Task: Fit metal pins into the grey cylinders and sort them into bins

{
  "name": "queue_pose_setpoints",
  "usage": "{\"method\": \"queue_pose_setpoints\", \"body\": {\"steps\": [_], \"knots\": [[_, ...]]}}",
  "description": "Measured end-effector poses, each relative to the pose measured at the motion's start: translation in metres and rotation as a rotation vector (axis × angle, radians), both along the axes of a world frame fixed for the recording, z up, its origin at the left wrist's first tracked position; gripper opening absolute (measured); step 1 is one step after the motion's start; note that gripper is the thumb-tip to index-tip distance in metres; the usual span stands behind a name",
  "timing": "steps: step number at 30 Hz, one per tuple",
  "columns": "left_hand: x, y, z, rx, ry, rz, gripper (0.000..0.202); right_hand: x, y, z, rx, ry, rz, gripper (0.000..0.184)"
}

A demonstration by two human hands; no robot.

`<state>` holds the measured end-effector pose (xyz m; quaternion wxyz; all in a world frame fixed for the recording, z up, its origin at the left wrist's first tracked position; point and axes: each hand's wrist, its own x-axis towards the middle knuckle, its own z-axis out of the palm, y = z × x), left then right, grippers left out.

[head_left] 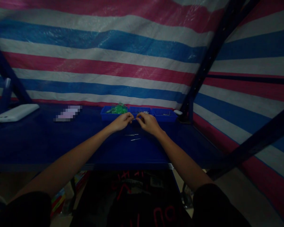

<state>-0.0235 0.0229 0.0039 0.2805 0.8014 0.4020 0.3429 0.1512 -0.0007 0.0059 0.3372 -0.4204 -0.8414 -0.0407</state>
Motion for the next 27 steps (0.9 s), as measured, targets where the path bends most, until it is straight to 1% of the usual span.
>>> {"method": "queue_pose_setpoints", "body": {"steps": [2, 4, 6, 7, 8, 10, 12, 13, 15, 16, 18, 19, 22, 24, 25, 27], "knots": [[0.004, -0.001, -0.001, -0.031, -0.062, -0.016, 0.013, 0.001, 0.000, 0.002, -0.016, -0.023, 0.012, 0.014], [0.006, -0.003, -0.002, -0.078, -0.143, -0.003, 0.016, 0.004, 0.001, 0.005, -0.035, -0.050, 0.006, 0.015], [0.008, -0.004, -0.003, -0.124, -0.170, 0.039, 0.023, 0.011, 0.005, 0.009, -0.030, -0.040, -0.066, 0.017], [0.008, -0.006, -0.004, -0.127, -0.133, 0.053, 0.026, 0.017, 0.008, 0.011, -0.012, -0.008, -0.140, 0.020], [0.009, -0.008, -0.004, -0.108, -0.056, 0.049, 0.029, 0.026, 0.012, 0.013, 0.011, 0.037, -0.235, 0.022], [0.010, -0.015, -0.004, -0.009, 0.165, -0.005, 0.029, 0.048, 0.022, 0.016, 0.059, 0.167, -0.477, 0.025], [0.012, -0.022, -0.004, 0.093, 0.369, -0.067, 0.024, 0.071, 0.031, 0.015, 0.046, 0.243, -0.670, 0.025], [0.013, -0.025, -0.004, 0.125, 0.439, -0.087, 0.019, 0.081, 0.034, 0.014, 0.026, 0.256, -0.738, 0.026], [0.016, -0.029, -0.005, 0.153, 0.514, -0.105, 0.012, 0.092, 0.039, 0.010, -0.004, 0.259, -0.796, 0.028], [0.017, -0.029, -0.005, 0.162, 0.521, -0.103, 0.011, 0.093, 0.040, 0.007, -0.012, 0.261, -0.796, 0.028], [0.018, -0.026, -0.005, 0.190, 0.478, -0.069, 0.013, 0.085, 0.039, 0.004, -0.018, 0.270, -0.729, 0.029], [0.018, -0.024, -0.005, 0.206, 0.438, -0.046, 0.014, 0.076, 0.037, 0.003, -0.021, 0.275, -0.666, 0.029], [0.014, -0.018, -0.005, 0.238, 0.339, 0.003, 0.016, 0.044, 0.029, 0.001, -0.039, 0.268, -0.417, 0.030], [0.012, -0.017, -0.006, 0.256, 0.375, -0.004, 0.024, 0.025, 0.023, -0.001, -0.068, 0.240, -0.284, 0.028], [0.012, -0.017, -0.007, 0.273, 0.418, -0.012, 0.028, 0.017, 0.021, -0.003, -0.089, 0.221, -0.237, 0.027], [0.012, -0.017, -0.009, 0.318, 0.513, -0.036, 0.029, 0.009, 0.018, -0.005, -0.133, 0.188, -0.180, 0.025]]}}
